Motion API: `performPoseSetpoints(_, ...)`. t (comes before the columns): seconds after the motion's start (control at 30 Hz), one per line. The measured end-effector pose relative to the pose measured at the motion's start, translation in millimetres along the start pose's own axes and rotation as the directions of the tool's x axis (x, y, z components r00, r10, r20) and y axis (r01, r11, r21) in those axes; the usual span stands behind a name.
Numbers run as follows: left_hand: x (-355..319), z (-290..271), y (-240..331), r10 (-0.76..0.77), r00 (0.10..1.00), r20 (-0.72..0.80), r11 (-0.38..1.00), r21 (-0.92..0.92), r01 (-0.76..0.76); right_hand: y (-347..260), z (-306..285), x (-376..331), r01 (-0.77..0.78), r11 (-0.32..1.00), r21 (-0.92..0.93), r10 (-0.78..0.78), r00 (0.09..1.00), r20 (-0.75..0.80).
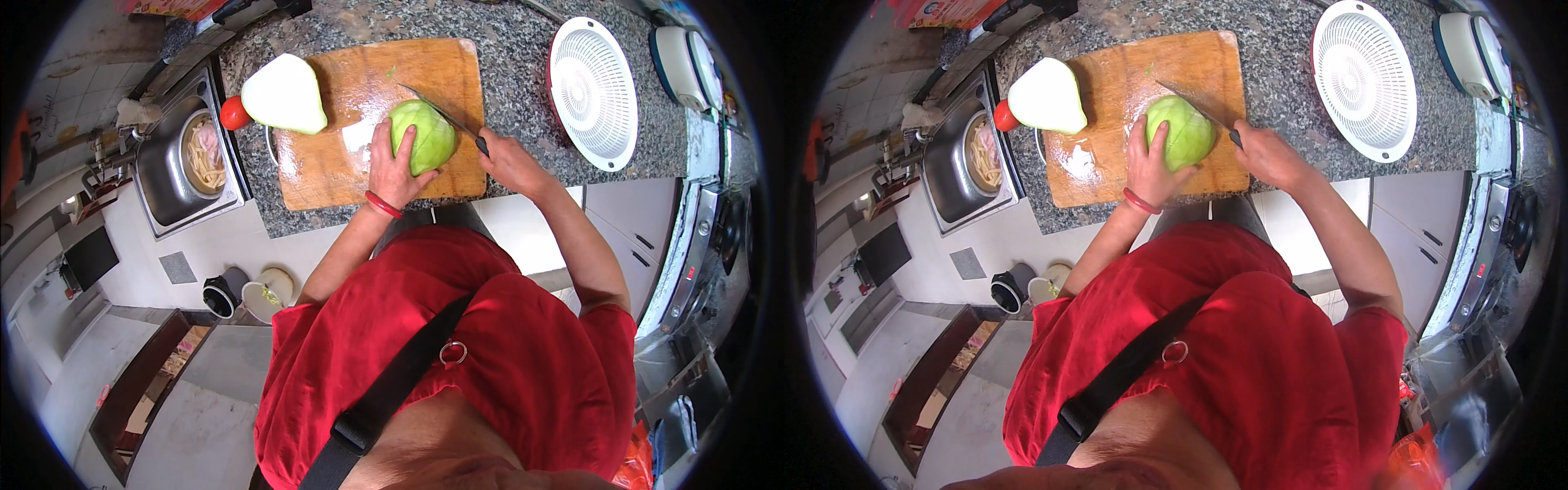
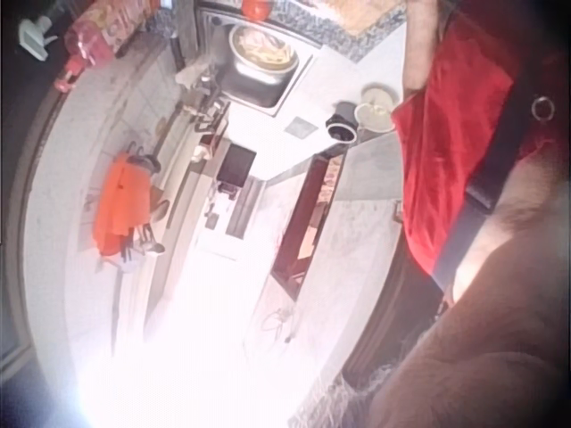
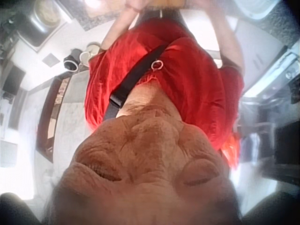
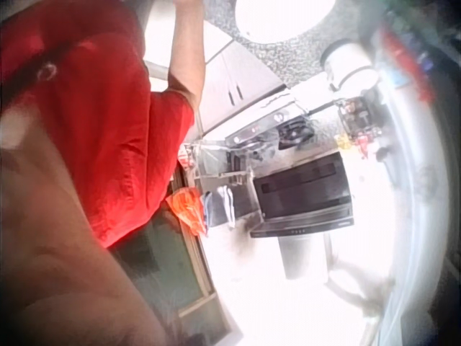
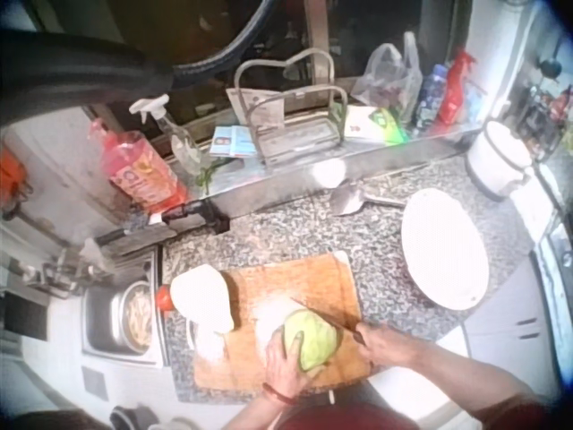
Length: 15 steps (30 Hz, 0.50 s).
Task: The person uses a knife to cut a green vegetable on a wooden board into slices and cubes, then transfers the pieces into a bowl.
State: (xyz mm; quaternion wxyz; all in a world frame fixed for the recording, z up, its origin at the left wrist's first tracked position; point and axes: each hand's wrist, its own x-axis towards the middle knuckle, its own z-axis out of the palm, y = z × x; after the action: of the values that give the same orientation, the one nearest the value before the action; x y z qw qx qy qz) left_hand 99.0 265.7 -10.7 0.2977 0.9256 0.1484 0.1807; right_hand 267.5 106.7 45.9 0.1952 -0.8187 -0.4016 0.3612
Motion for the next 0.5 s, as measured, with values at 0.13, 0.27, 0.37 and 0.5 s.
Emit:
performPoseSetpoints(0.13, -1.3, 1.2, -0.5, -0.003, 1.0, -0.002, 1.0, 0.0, 0.003, -6.0, 6.5, -1.1, -0.047, 0.998, 0.036, 0.046, 0.999, 0.021)
performPoseSetpoints(0.27, -1.6, 1.9, -0.9, 0.01, 1.0, -0.006, 1.0, -0.006, -0.01, -4.7, 12.7, -1.8, -0.044, 0.999, 0.022, 0.045, 0.999, -0.015)
performPoseSetpoints(0.37, 1.8, -2.7, 1.8, 0.009, 0.999, 0.032, 1.0, 0.024, -0.01, -3.3, 15.8, -2.5, -0.058, 0.997, 0.043, 0.06, 0.997, -0.049)
performPoseSetpoints(0.5, 22.8, -15.1, 13.9, 0.112, 0.987, 0.112, 0.984, 0.125, -0.126, -2.6, 19.9, -3.1, -0.08, 0.993, 0.083, 0.088, 0.991, -0.1)
